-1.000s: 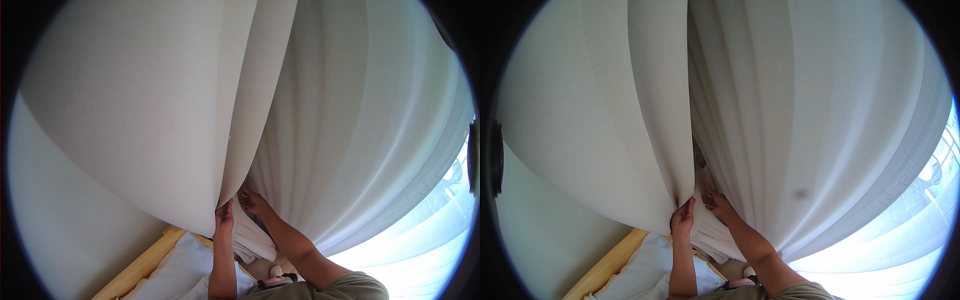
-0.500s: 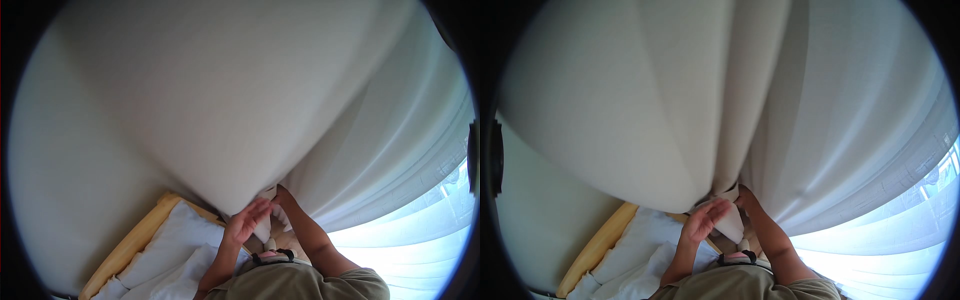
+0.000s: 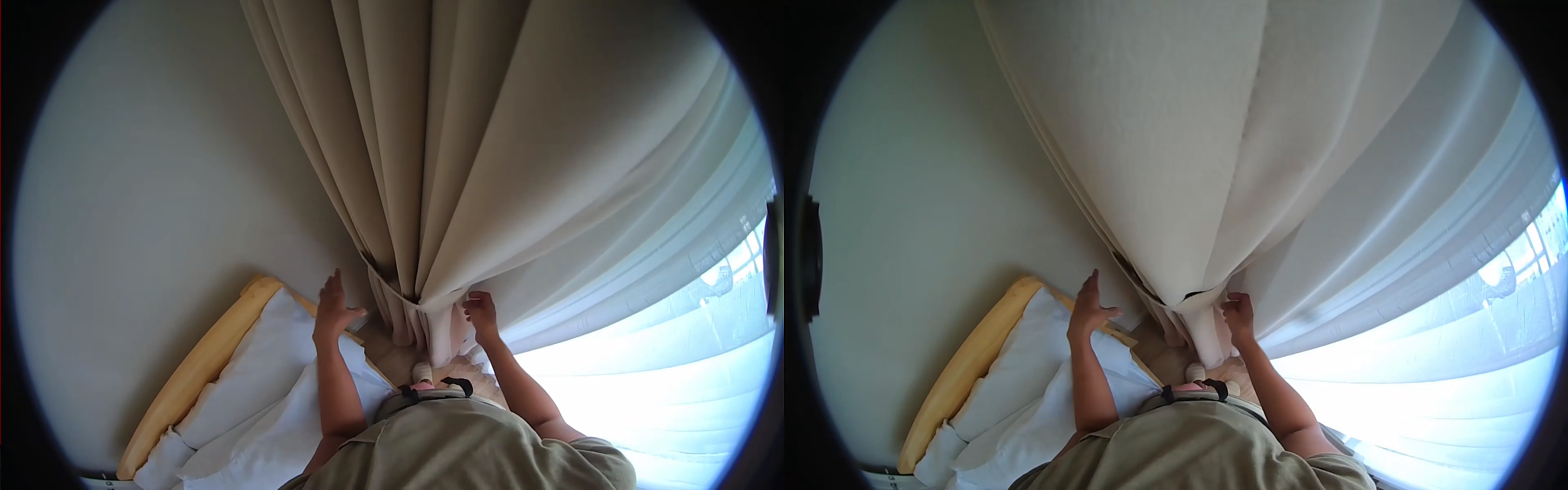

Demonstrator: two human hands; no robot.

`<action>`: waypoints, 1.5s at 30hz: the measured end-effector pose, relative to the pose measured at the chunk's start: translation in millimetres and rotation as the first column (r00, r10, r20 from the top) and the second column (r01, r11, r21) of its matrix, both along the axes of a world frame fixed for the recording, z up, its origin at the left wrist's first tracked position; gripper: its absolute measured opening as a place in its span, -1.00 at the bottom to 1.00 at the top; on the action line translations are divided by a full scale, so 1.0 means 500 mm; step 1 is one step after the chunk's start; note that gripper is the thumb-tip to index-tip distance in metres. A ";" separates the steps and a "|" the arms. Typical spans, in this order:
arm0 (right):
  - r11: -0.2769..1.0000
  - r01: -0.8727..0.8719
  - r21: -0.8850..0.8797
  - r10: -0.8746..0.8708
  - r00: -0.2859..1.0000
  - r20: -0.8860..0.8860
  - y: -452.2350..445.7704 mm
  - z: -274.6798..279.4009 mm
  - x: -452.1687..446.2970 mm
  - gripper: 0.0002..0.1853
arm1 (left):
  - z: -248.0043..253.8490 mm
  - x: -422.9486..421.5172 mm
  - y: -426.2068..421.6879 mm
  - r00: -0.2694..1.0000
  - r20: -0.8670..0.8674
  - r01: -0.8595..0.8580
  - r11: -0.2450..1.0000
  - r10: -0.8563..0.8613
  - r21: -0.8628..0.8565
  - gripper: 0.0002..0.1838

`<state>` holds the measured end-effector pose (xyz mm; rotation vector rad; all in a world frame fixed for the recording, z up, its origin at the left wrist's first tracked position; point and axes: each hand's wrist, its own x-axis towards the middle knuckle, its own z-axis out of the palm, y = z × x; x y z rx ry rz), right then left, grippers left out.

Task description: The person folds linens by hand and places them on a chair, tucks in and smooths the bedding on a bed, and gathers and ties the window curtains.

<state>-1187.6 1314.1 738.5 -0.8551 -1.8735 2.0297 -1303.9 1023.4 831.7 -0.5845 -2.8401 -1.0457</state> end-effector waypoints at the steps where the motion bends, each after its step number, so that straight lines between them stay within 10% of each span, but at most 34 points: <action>1: 0.945 0.116 0.306 -0.070 0.985 -0.156 0.000 0.009 0.001 -0.70 | 0.006 -0.007 0.045 0.996 0.089 0.027 0.999 -0.031 0.048 0.00; 5: 0.678 0.258 0.689 0.007 0.934 -0.357 -0.125 0.157 0.051 -0.64 | 0.010 -0.024 0.132 0.985 -0.097 0.166 0.945 -0.144 0.283 -0.01; 10: 0.724 0.173 0.668 0.010 0.965 -0.261 -0.127 0.077 -0.028 -0.76 | -0.042 -0.066 0.165 0.961 0.273 -0.070 0.927 -0.037 0.370 -0.54; 12: 0.787 -0.124 0.604 0.155 0.988 0.002 -0.095 0.030 -0.013 -0.88 | -0.076 -0.089 0.162 0.989 0.151 -0.057 0.911 -0.006 0.407 -0.63; 16: 0.848 0.145 0.509 0.009 0.958 -0.288 -0.095 0.181 0.075 -0.88 | -0.060 -0.066 0.102 0.988 -0.112 -0.073 0.954 0.110 0.292 -0.69; 19: 0.601 0.517 0.610 0.065 0.728 -0.682 -0.098 0.402 0.129 -0.65 | 0.147 -0.012 0.125 0.936 -0.189 -0.053 0.650 0.296 0.758 -0.56; 22: 0.280 0.779 0.561 0.225 0.515 -0.827 -0.114 0.592 0.124 -0.39 | 0.390 0.036 0.167 0.783 -0.476 0.218 0.541 0.399 0.812 -0.55; 25: 0.176 0.836 0.519 0.191 0.489 -0.851 -0.153 0.768 0.111 -0.21 | 0.569 0.091 0.195 0.352 -0.887 0.417 0.799 0.297 0.433 -0.51; 30: 0.378 0.748 0.546 0.322 0.446 -0.835 -0.102 0.871 0.060 -0.16 | 0.670 0.138 0.313 0.487 -0.854 0.313 0.876 0.183 0.367 -0.52; 35: 0.430 0.465 0.774 0.605 0.488 -0.629 -0.090 0.891 0.029 -0.24 | 0.656 0.103 0.263 0.667 -0.728 0.477 0.660 0.158 0.581 -0.59; 38: 0.187 0.675 0.713 0.413 0.605 -0.681 -0.124 0.869 0.034 -0.28 | 0.633 0.113 0.255 0.598 -0.748 0.444 0.660 0.286 0.607 -0.65; 41: 0.080 0.479 0.874 0.507 0.735 -0.450 -0.117 0.805 0.023 -0.32 | 0.622 0.245 0.245 0.382 -0.801 0.380 0.712 0.460 0.590 -0.70; 45: 0.125 0.743 0.658 0.479 0.535 -0.696 -0.102 0.820 0.251 -0.60 | 0.527 0.286 0.258 0.190 -0.950 0.772 0.560 0.248 0.301 -0.60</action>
